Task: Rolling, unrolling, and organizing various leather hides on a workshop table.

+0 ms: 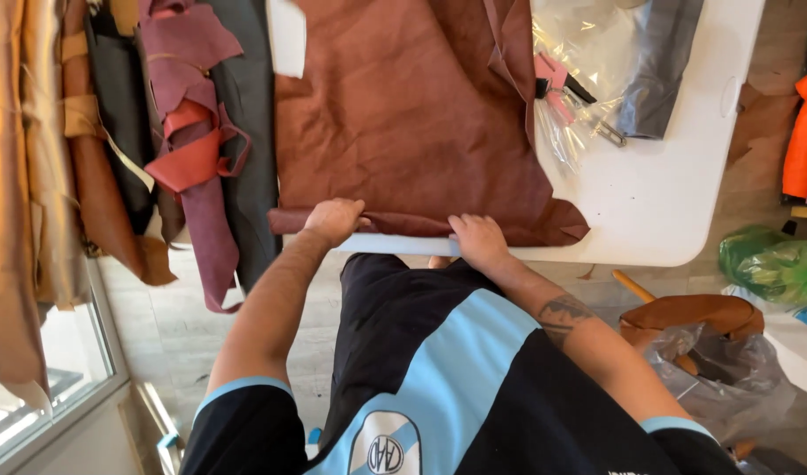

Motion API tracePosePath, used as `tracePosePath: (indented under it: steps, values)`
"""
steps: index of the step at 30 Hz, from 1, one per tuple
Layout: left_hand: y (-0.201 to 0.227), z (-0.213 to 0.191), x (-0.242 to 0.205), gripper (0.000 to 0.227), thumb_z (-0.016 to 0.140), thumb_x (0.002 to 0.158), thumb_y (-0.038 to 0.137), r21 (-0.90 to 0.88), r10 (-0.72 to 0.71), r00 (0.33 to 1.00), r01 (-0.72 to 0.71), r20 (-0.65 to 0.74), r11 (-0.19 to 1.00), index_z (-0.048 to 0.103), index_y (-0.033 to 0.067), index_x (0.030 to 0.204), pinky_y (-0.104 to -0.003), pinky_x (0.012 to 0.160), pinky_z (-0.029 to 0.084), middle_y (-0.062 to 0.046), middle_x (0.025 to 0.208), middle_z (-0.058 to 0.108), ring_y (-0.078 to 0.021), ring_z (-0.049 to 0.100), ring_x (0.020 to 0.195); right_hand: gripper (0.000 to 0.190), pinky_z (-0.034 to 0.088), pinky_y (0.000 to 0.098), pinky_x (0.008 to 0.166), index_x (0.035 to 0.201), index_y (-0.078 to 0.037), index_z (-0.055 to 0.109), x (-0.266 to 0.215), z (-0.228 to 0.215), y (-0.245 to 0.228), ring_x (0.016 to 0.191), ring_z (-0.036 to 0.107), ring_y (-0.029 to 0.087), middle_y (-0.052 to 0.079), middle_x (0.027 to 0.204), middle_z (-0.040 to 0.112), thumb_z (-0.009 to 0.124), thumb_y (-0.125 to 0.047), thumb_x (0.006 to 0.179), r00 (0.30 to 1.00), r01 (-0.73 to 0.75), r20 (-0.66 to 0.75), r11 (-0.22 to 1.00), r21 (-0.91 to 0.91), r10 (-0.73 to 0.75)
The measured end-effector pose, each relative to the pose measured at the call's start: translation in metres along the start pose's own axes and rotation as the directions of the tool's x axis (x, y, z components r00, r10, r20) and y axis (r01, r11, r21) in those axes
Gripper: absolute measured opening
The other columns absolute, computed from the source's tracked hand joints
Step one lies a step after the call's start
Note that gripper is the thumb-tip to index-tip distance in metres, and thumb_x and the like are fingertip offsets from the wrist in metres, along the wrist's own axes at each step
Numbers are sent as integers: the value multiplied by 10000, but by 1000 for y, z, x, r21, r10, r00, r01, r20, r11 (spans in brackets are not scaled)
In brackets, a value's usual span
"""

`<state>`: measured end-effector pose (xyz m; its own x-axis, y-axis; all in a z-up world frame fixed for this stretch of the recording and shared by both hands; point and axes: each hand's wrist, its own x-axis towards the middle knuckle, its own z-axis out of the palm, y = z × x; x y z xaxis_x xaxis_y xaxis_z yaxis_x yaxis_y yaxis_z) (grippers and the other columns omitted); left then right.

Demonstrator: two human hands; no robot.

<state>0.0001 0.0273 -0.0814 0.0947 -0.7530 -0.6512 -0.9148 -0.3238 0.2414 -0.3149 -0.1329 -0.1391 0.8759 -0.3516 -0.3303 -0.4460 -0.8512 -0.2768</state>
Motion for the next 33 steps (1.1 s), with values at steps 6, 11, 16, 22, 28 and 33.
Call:
tracePosePath:
  steps: [6, 11, 16, 22, 28, 33]
  values:
    - [-4, 9, 25, 752, 221, 1033, 711, -28, -109, 968, 118, 228, 993, 718, 170, 1197, -503, 1003, 541, -125, 1211, 754, -340, 693, 1200, 571, 561, 487, 841, 1111, -151, 592, -3, -83, -27, 969, 744, 355, 147, 990, 742, 357, -665, 1028, 864, -364, 382, 931, 26, 327]
    - [-14, 17, 32, 842, 209, 1009, 773, -271, -39, 946, 132, 322, 953, 731, 132, 1167, -509, 1056, 511, -158, 1250, 729, -365, 656, 1244, 834, 350, 582, 1085, 1427, -162, 492, -6, -44, -65, 1233, 533, 357, 167, 1265, 561, 753, -581, 754, 994, 58, -83, 986, -159, -72]
    - [7, -52, 1, 753, 296, 1023, 704, -443, -1, 898, 218, 440, 870, 731, 128, 1239, -474, 1112, 466, -150, 1328, 700, -335, 612, 1307, 750, 458, 458, 1046, 1451, -138, 491, 12, -70, -85, 1129, 595, 278, 94, 1148, 586, 813, -257, 785, 998, 52, 47, 994, -91, -48]
    - [29, -119, -80, 944, 721, 673, 830, 63, 184, 937, -211, 297, 975, 448, 321, 1419, -493, 1009, 537, -20, 1264, 675, -285, 649, 1227, 453, 594, 426, 826, 1145, -240, 612, -12, -207, -94, 994, 690, 253, 9, 1039, 657, 717, -471, 770, 986, -106, 140, 991, 84, 94]
    - [63, -190, -159, 897, 751, 756, 412, 59, 227, 911, -262, 345, 963, 336, 305, 1545, -490, 951, 567, -59, 1147, 694, -330, 687, 1137, 590, 600, 459, 854, 1112, -289, 687, -38, -303, -88, 965, 729, 298, 9, 964, 754, 773, -697, 695, 924, -41, 379, 976, 215, -45]
    - [59, -219, -209, 705, 764, 621, 286, -506, 353, 628, 77, 694, 859, 685, 278, 1322, -388, 937, 584, -45, 1180, 763, -242, 707, 1096, 609, 569, 592, 855, 1218, -215, 655, -69, -349, -114, 999, 709, 439, 178, 1005, 770, 584, -710, 870, 865, 8, 461, 923, 385, -200]
